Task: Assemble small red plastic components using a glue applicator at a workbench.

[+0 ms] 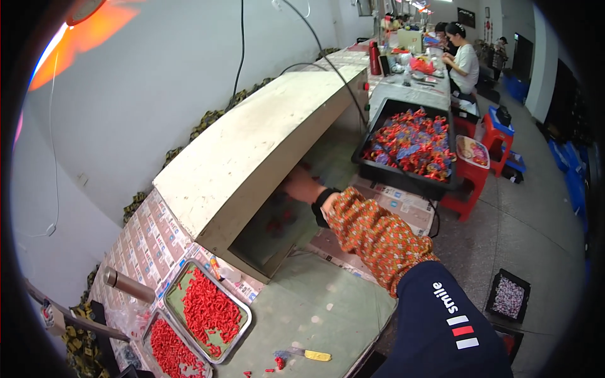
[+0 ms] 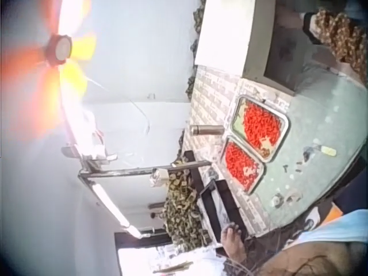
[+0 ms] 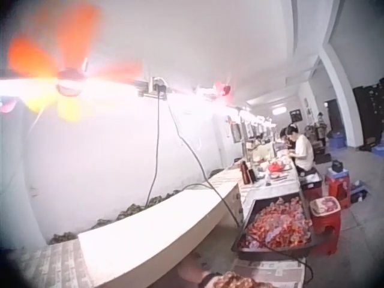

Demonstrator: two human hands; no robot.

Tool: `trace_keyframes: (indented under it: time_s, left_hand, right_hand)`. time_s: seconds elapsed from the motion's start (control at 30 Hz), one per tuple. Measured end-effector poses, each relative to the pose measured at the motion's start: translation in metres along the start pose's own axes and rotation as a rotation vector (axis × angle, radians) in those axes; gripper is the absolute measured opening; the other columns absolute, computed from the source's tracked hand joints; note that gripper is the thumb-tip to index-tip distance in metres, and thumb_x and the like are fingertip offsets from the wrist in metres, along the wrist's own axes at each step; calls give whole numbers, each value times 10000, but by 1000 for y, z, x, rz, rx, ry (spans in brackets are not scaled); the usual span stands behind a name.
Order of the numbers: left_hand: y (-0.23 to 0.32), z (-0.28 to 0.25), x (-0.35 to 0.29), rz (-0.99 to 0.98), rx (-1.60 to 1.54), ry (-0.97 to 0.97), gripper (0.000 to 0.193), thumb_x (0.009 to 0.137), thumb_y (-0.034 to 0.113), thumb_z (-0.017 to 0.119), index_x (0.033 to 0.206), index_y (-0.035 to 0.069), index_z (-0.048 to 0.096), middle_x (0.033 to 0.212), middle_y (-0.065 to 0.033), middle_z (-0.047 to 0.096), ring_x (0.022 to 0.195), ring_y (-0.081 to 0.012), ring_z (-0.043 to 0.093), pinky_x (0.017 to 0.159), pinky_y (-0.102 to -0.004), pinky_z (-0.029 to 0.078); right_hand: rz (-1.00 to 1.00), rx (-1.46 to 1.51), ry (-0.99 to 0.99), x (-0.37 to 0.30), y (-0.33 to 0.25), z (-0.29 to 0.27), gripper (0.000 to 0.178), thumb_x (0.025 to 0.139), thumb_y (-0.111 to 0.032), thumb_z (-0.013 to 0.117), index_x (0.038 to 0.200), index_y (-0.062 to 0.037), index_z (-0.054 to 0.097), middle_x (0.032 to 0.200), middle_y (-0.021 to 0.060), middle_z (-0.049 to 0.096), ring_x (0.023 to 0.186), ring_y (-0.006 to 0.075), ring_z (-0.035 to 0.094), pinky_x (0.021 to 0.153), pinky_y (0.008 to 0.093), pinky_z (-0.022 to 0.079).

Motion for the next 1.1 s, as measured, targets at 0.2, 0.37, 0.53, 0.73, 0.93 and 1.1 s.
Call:
trace_keyframes:
  time_s: [0.2, 0.37, 0.53, 0.73, 0.93, 1.1]
  left_hand:
    - [0, 56, 21, -23, 1, -296, 212, 1028, 114, 618, 1194, -17, 622, 1114, -137, 693, 1015, -224, 654, 916, -358, 521]
    - [-26, 37, -2, 197, -14, -723, 351, 1033, 87, 596, 1366, 0, 525, 1299, -200, 620, 1030, -244, 663, 856, -374, 565]
    - [-6, 87, -2, 90, -15, -587, 174, 1034, 71, 592, 1178, -11, 643, 1108, -149, 694, 998, -225, 661, 857, -362, 546]
    - [-13, 104, -38, -54, 14, -574, 170, 1031, 84, 608, 1172, 5, 661, 1120, -108, 695, 1012, -199, 648, 919, -332, 507]
    - [-16, 125, -32, -31, -33, -647, 183, 1039, 112, 612, 1189, 25, 669, 1190, -138, 682, 1074, -201, 637, 962, -340, 492]
    - [-44, 129, -30, -87, -93, -603, 202, 940, -11, 608, 1125, -54, 679, 1116, -142, 700, 1060, -214, 630, 947, -328, 471]
  right_hand:
    - [791, 1071, -256, -76, -82, -104, 346, 789, 109, 680, 1111, -18, 668, 931, 39, 651, 762, 137, 633, 614, 302, 538]
    - [503, 1002, -723, -126, -211, -115, 322, 862, 21, 658, 1169, -71, 639, 1029, 15, 648, 945, 93, 616, 823, 283, 532]
    - [187, 690, -779, -198, -285, -101, 322, 842, 7, 643, 1140, -115, 624, 1046, 110, 577, 964, 273, 606, 859, 370, 508]
    - [30, 699, -839, -220, -332, -83, 284, 865, -24, 607, 1144, -83, 604, 1072, 166, 553, 984, 375, 608, 844, 428, 509]
    - [45, 520, -752, -204, -334, -89, 312, 896, -83, 629, 1202, -23, 637, 1074, 196, 668, 987, 390, 648, 859, 448, 530]
    - [347, 558, -866, -194, -331, -85, 328, 942, -92, 640, 1266, -40, 642, 1086, 163, 721, 960, 274, 712, 824, 348, 551]
Point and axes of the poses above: each hand's wrist, its own x-axis towards the middle knuckle, its own z-axis out of the palm, y = z × x, the point moved 6 cm from there along x, towards the middle knuckle
